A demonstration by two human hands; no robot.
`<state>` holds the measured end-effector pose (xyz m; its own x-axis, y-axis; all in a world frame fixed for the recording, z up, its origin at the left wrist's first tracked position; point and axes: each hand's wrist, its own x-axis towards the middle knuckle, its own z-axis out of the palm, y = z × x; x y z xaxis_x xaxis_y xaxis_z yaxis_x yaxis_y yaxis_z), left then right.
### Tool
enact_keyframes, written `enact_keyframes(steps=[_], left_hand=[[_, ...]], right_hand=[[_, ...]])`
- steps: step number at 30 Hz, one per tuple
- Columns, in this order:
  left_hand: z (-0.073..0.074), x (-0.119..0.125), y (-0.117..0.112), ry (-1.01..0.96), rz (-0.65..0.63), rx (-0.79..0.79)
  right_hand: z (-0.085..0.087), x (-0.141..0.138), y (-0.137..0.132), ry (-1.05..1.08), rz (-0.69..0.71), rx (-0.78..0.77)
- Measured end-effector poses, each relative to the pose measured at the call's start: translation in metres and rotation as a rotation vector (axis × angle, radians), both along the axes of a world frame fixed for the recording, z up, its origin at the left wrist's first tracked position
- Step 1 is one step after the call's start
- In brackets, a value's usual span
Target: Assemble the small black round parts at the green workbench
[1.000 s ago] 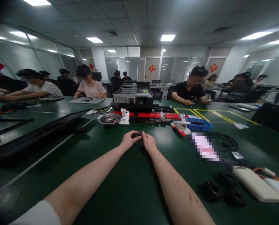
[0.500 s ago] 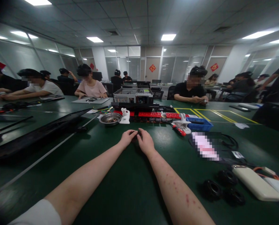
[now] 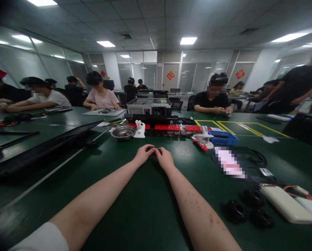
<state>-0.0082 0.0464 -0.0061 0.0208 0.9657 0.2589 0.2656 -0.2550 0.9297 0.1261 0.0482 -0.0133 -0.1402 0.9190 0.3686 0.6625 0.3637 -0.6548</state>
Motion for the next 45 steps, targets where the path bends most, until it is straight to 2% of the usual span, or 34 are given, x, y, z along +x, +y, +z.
enact_keyframes(steps=[4, 8, 12, 16, 19, 22, 28, 31, 35, 38, 41, 45], left_hand=[[-0.001, -0.001, 0.004, -0.172, -0.088, -0.181], [0.002, -0.005, 0.006, -0.232, -0.105, -0.237], [0.001, -0.009, 0.007, -0.194, -0.064, -0.158], [0.000, -0.007, 0.003, 0.039, 0.046, 0.058], [0.000, -0.005, 0.001, 0.130, 0.081, 0.112], [0.000, -0.003, 0.000, 0.108, 0.065, 0.083], [-0.003, -0.003, 0.007, -0.081, 0.027, -0.073], [-0.004, -0.003, 0.009, -0.102, 0.015, -0.095], [-0.003, -0.002, 0.005, -0.096, 0.034, -0.072], [0.000, -0.002, 0.000, 0.033, 0.079, 0.032], [0.003, -0.001, -0.004, 0.144, 0.098, 0.120], [0.001, -0.002, -0.002, 0.080, 0.062, 0.098]], right_hand=[[0.007, -0.001, -0.008, -0.037, 0.055, 0.186], [0.011, -0.003, -0.014, -0.106, 0.085, 0.267], [0.008, -0.005, -0.011, -0.042, 0.040, 0.178], [0.004, -0.003, -0.004, 0.012, -0.049, -0.016], [0.002, -0.001, 0.000, 0.029, -0.028, -0.093], [0.001, -0.001, 0.001, 0.065, 0.012, -0.073], [0.001, -0.003, -0.002, 0.075, 0.134, 0.035], [-0.001, -0.003, -0.004, 0.066, 0.146, 0.028], [-0.001, -0.003, -0.003, 0.102, 0.035, -0.010], [0.001, -0.001, -0.002, 0.077, -0.043, -0.037], [0.002, 0.000, -0.001, 0.033, -0.039, -0.069], [0.002, -0.001, 0.001, 0.036, 0.001, -0.037]])
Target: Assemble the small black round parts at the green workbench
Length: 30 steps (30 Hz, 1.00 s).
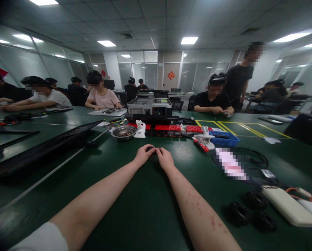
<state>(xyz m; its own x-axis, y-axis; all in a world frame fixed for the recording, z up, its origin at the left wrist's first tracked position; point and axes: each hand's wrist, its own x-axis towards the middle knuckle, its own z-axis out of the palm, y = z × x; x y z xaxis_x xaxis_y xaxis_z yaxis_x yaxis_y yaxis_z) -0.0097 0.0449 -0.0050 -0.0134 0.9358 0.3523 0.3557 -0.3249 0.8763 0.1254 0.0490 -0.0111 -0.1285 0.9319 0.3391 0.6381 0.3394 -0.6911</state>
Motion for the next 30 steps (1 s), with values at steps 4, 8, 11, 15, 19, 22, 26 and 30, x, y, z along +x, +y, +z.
enact_keyframes(steps=[4, 8, 11, 15, 19, 22, 26, 30], left_hand=[[-0.006, -0.001, 0.008, -0.156, -0.034, -0.118], [-0.007, -0.001, 0.010, -0.192, -0.040, -0.137], [-0.005, -0.001, 0.007, -0.186, -0.031, -0.126], [-0.001, -0.001, 0.001, -0.037, 0.018, -0.043], [0.002, 0.000, -0.002, 0.086, 0.036, 0.017], [0.002, 0.001, -0.001, 0.076, 0.013, 0.003], [-0.003, 0.000, 0.006, -0.067, -0.015, -0.098], [-0.008, -0.002, 0.012, -0.150, -0.021, -0.158]], right_hand=[[0.000, -0.001, -0.001, 0.015, 0.120, 0.126], [-0.002, -0.003, -0.003, 0.019, 0.146, 0.150], [-0.004, -0.003, -0.003, 0.055, 0.058, 0.082], [-0.007, -0.002, 0.000, 0.071, -0.017, 0.019], [-0.008, -0.001, 0.001, 0.049, 0.007, -0.009], [-0.008, -0.001, 0.002, 0.032, 0.016, -0.014], [-0.004, -0.001, 0.001, 0.008, 0.067, 0.062], [-0.001, -0.002, -0.003, -0.024, 0.153, 0.186]])
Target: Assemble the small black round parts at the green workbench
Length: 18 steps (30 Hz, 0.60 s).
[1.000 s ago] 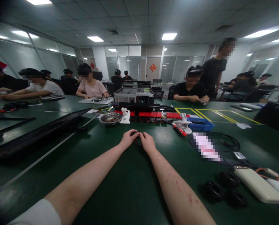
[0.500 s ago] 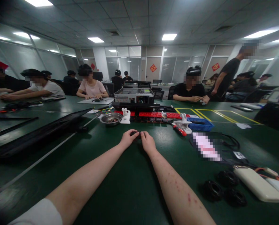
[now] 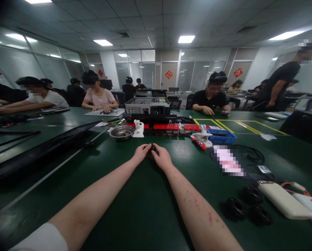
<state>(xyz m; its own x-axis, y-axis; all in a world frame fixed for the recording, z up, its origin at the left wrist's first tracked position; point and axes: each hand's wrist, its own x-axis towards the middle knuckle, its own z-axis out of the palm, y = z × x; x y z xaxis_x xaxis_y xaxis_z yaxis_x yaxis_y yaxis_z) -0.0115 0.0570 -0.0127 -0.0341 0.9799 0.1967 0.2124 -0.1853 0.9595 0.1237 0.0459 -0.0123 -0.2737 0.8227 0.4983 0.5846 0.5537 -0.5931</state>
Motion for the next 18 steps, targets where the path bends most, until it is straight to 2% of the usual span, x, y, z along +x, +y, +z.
enact_keyframes(steps=[3, 7, 10, 15, 18], left_hand=[[-0.0018, 0.0003, 0.0009, -0.020, 0.003, -0.002], [-0.0026, 0.0016, -0.0009, -0.012, 0.023, 0.022], [-0.0022, 0.0014, -0.0028, 0.021, 0.037, 0.049], [-0.0028, -0.0001, -0.0032, 0.121, 0.039, 0.125], [-0.0039, -0.0003, -0.0009, 0.103, 0.037, 0.075]], right_hand=[[-0.0007, -0.0007, -0.0017, 0.010, -0.015, -0.037], [-0.0023, -0.0002, -0.0003, 0.092, -0.137, -0.107], [-0.0025, 0.0011, 0.0017, 0.059, -0.189, -0.122], [-0.0040, 0.0023, 0.0055, -0.028, -0.185, -0.122], [-0.0044, 0.0036, 0.0072, -0.039, -0.124, -0.097]])
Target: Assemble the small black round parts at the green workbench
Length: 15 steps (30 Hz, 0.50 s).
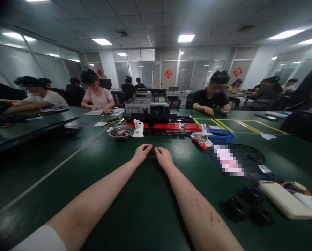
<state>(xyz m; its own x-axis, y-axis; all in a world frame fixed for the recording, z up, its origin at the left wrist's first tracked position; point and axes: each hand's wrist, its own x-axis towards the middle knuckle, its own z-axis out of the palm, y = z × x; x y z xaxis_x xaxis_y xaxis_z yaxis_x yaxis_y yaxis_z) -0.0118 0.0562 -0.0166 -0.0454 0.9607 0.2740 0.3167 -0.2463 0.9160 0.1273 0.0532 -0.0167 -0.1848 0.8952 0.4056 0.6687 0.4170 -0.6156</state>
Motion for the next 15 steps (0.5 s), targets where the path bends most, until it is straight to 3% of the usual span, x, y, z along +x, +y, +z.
enact_keyframes(steps=[4, 7, 10, 15], left_hand=[[0.000, 0.000, 0.003, -0.096, -0.009, -0.107], [0.002, 0.000, 0.002, -0.109, 0.003, -0.095], [0.006, 0.000, -0.004, -0.083, 0.010, -0.058], [0.012, 0.002, -0.016, 0.182, 0.037, 0.097]], right_hand=[[0.001, 0.000, -0.002, 0.021, 0.114, 0.126], [0.001, -0.002, -0.006, 0.070, 0.128, 0.147], [0.003, -0.004, -0.009, 0.144, 0.075, 0.112], [0.006, -0.003, -0.010, 0.091, -0.086, 0.018]])
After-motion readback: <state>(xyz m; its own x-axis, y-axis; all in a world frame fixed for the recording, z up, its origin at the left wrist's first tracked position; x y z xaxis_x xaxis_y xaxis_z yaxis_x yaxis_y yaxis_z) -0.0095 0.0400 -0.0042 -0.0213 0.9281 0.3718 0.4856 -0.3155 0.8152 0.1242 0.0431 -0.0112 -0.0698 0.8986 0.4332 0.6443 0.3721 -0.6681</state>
